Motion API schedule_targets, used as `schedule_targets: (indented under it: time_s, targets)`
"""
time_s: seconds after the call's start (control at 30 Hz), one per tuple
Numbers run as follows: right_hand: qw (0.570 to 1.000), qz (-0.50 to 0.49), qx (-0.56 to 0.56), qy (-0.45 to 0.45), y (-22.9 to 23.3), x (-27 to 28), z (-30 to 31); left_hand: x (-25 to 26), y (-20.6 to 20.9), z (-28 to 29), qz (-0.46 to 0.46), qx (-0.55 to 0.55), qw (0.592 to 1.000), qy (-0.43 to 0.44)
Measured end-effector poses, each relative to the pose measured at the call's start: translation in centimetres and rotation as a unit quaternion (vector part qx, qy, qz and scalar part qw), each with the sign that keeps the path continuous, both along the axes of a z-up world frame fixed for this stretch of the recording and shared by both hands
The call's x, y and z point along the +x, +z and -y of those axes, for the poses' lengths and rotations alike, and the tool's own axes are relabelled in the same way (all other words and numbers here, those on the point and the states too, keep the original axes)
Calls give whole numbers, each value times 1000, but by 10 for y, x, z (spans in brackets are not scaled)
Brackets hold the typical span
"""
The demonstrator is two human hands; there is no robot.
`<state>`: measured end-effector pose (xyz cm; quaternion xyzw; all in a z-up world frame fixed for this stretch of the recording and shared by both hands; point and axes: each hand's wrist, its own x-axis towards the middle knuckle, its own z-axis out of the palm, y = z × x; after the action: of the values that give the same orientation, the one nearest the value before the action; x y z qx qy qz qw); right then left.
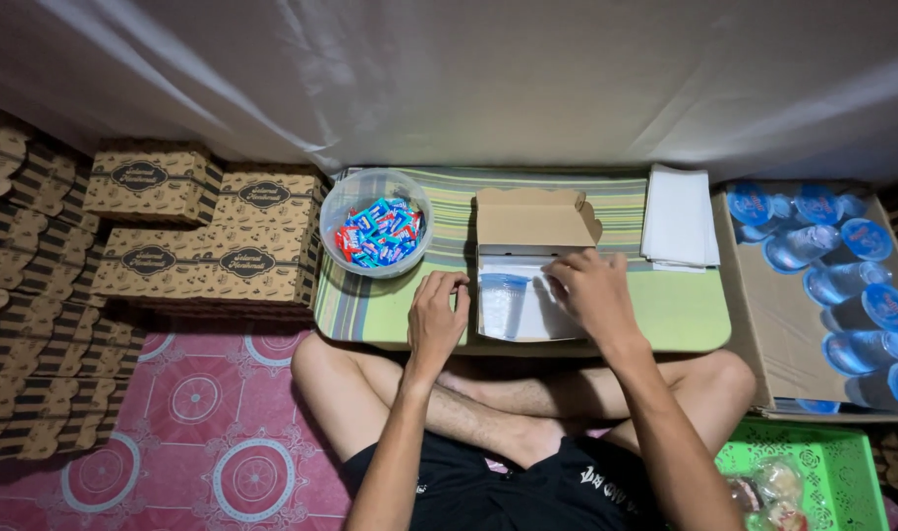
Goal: Packing snack boxes with a cup of water, a milk sachet, and a bun, then folding the box closed.
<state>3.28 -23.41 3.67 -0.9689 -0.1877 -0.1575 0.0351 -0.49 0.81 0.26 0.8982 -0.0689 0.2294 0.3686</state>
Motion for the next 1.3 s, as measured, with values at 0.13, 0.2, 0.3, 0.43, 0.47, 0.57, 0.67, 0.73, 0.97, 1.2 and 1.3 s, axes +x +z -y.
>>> schedule_targets:
  time_s: [0.13, 0.2, 0.3, 0.43, 0.47, 0.57, 0.67, 0.73, 0.97, 1.2, 1.3]
  targets:
    - [982, 3, 189, -14, -1, -28, 24, 0, -7, -1, 7, 22, 1000, -3]
    - [900, -61, 416, -113, -14, -39, 36, -1, -4, -1, 26, 39, 999, -11]
    - [835, -114, 524, -123, -24, -57, 32, -1, -1, 0, 32, 51, 998, -11]
    - [810, -164, 547, -132, -42, -66, 38, 1, -10, 0, 44, 46, 998, 1]
    - [809, -164, 551, -126, -45, -66, 38, 0, -9, 0, 49, 41, 998, 2]
    - [804, -155, 559, -125, -46, -71, 38, 2, -13, 1, 62, 36, 997, -7]
    - [788, -136, 585, -133, -45, -83, 42, 3, -20, 1, 73, 43, 996, -9]
    - [773, -117, 606, -147, -43, -99, 58, 3, -23, 0, 75, 46, 996, -16]
    - [794, 114, 502, -324, -93, -189, 236, 8, -46, -5, 80, 50, 995, -43]
    - [703, 5, 256, -663, -145, -343, 381, 4, -34, 3, 38, 83, 995, -26]
    - [566, -135, 286, -761, -123, -382, 385, 6, -42, 2, 47, 120, 992, 3]
